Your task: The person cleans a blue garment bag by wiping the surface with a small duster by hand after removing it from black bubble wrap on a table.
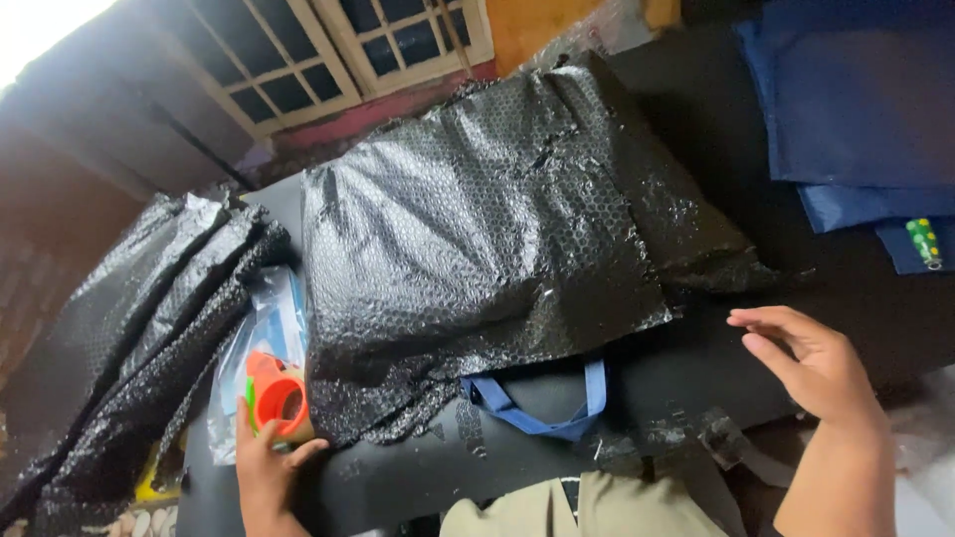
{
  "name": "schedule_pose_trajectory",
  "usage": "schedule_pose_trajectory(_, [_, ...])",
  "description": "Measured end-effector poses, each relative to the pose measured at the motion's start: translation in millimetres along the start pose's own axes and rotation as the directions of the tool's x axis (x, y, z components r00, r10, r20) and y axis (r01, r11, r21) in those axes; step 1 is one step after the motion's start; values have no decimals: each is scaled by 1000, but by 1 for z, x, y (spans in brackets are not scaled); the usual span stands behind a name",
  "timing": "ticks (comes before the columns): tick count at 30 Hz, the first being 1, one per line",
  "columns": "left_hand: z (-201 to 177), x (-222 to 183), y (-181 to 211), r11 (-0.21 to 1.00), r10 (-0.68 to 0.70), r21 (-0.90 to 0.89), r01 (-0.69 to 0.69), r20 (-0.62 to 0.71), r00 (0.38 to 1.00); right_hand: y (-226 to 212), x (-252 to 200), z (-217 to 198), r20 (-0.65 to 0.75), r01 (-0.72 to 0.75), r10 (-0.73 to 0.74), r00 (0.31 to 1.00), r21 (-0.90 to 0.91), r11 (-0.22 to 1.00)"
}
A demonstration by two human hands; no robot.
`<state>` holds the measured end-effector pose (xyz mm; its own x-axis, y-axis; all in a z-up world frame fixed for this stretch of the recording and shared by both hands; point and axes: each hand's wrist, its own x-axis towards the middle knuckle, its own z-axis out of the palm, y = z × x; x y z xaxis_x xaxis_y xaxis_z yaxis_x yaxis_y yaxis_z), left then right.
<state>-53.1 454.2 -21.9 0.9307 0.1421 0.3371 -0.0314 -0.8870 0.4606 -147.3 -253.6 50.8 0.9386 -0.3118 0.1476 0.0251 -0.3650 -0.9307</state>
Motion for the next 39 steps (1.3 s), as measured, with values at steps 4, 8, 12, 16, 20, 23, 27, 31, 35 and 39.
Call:
schedule_pose_trajectory(4, [-11, -19, 8, 934, -196, -286, 213, 87, 977, 8, -5, 2, 113, -53, 51, 992, 16, 998])
schedule_pose_trajectory(8, [-18, -50, -25, 992, -15, -126, 18, 23, 1000, 12, -14, -5, 92, -165, 166, 982, -14, 986])
schedule_pose_trajectory(12, [-76, -39, 62, 883, -161, -457, 109, -76, 984, 25, -16, -6, 71, -137, 137, 988, -7, 991])
schedule_pose_trajectory(16, [-66, -64, 48, 788, 265, -422, -449, -427, 865, -9, -9, 18, 187, 122, -121, 975, 6, 992])
schedule_pose_trajectory(20, [3, -61, 142, 586, 327, -380, -716, -697, 638, -41, 6, 83, 335, 153, -218, 916, 210, 966])
schedule_pose_trajectory(23, [34, -50, 219, -366, 321, -849, 381, 269, 908, -65, 8, 133, 499, 73, -305, 811, 432, 899])
schedule_pose_trajectory(27, [88, -39, 267, 208, 735, -886, -415, -138, 664, -59, 7, 165, 450, -120, -348, 822, 736, 667])
schedule_pose_trajectory(31, [90, -27, 297, 284, 775, -904, -320, 20, 631, -60, 9, 157, 301, -137, -83, 950, 641, 755])
schedule_pose_trajectory(35, [109, -32, 311, 271, 724, -937, -222, 47, 688, -32, 19, 176, 111, -42, 4, 994, 340, 939])
schedule_pose_trajectory(39, [119, -33, 305, 285, 760, -938, -198, 95, 643, -44, 15, 178, 151, -111, 64, 986, 326, 939])
